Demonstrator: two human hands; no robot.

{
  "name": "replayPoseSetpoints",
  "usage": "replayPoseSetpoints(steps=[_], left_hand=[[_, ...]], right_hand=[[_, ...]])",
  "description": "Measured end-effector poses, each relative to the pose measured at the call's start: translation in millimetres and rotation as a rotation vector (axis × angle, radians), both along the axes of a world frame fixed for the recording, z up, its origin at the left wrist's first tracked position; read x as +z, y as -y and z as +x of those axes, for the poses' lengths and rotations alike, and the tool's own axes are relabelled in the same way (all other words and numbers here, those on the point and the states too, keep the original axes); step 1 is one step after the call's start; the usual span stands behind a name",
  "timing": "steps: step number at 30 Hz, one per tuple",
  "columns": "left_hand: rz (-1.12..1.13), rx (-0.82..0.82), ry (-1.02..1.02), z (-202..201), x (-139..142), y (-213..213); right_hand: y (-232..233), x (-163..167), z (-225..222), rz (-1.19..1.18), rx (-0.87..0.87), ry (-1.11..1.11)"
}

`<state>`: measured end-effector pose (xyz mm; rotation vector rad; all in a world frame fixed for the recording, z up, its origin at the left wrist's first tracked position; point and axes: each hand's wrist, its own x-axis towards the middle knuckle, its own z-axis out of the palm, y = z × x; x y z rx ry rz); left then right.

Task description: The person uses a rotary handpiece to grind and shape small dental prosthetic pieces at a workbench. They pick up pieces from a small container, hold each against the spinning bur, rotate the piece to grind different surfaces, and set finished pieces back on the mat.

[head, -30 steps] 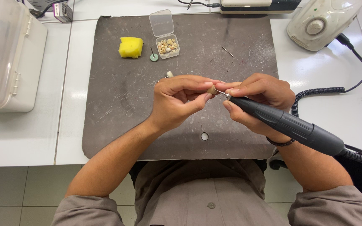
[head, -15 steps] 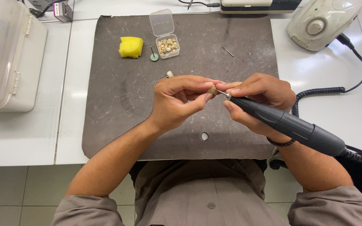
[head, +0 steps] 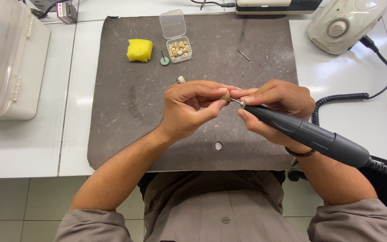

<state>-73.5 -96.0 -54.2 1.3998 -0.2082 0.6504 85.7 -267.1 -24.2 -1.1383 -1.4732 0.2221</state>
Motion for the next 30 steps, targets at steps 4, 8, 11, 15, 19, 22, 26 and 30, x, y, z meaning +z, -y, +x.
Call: replayPoseSetpoints(steps=[4,8,11,15,19,22,26,30], left_hand=[[-0.01,-0.006,0.001,-0.4,-0.9,-0.1],[-0.038,0.012,-0.032,-0.6,-2.5,0.9],[-0.024,0.0,-0.013,-0.5,-2.4,0.6],[0.007,0.005,-0.006,-0.2,-1.7,0.0],[0.002,0.008,-0.018,-0.6,-1.8,0.3],[-0.025,-0.013,-0.007,-0.4,-2.2,-0.1],[-0.037,-0.006,-0.007,0.0,-2.1,0.1],[0.016,0.032,-0.058,-1.6,-1.2,1.0]], right_hand=[[1.3,-0.1,-0.6,-0.002,-0.008,-0.024],[0.1,-0.6,-1.3,0.001,-0.016,-0.009],[0.3,0.0,-1.3,0.001,-0.016,-0.009],[0.0,0.4,-1.3,0.006,-0.031,0.028],[0.6,0.1,-1.2,0.011,-0.031,0.029],[0.1,-1.1,-1.0,0.019,-0.029,0.023],[-0.4,-2.3,0.5,0.016,-0.036,0.062],[1.0,-2.8,0.2,0.033,-0.001,0.015]])
